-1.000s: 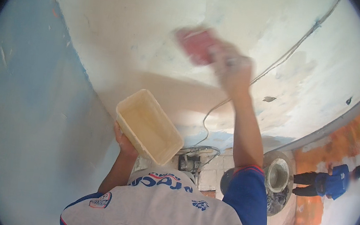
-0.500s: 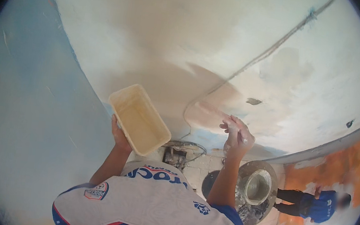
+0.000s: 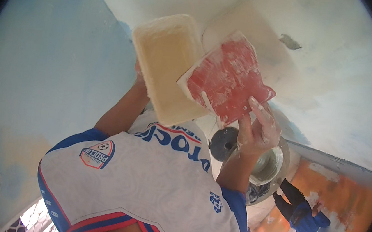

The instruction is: The person patches a wall by applying a substance from a container onto a ceiling surface using a red spreading tool, and then uses the tool to gather more material from the container.

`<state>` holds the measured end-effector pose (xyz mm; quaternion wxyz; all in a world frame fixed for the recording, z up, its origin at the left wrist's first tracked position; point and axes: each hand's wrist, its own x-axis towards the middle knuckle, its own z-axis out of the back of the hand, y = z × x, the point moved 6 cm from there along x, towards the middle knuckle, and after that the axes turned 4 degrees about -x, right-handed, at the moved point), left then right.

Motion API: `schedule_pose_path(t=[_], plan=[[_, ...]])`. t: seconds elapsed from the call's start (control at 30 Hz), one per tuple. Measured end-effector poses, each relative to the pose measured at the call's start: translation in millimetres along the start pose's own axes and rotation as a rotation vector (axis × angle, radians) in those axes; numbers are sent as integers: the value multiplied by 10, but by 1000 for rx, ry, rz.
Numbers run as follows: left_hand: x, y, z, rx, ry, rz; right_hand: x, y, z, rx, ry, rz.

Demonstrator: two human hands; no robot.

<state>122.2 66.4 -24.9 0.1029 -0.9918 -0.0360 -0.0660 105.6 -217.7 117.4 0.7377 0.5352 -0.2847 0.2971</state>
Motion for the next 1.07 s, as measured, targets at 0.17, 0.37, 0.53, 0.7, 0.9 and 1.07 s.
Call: schedule_pose_path(t=[0.17, 0.37, 0.53, 0.7, 0.9, 1.07], plan=[[-134, 210, -69, 316, -153, -52, 90, 236, -20, -226, 262, 125], [-155, 286, -5, 234, -94, -98, 99, 534, -51, -316, 457, 368], [-273, 223, -142, 168, 4, -121, 118, 706, -91, -441, 372, 412], [-327, 131, -144, 193, -34, -161, 71, 692, -177, -472, 359, 424], [-369, 86, -294, 132, 18, -149, 64, 722, -206, -520, 406, 460], [-297, 162, -97, 146, -285, -156, -32, 566, -207, -473, 440, 400]])
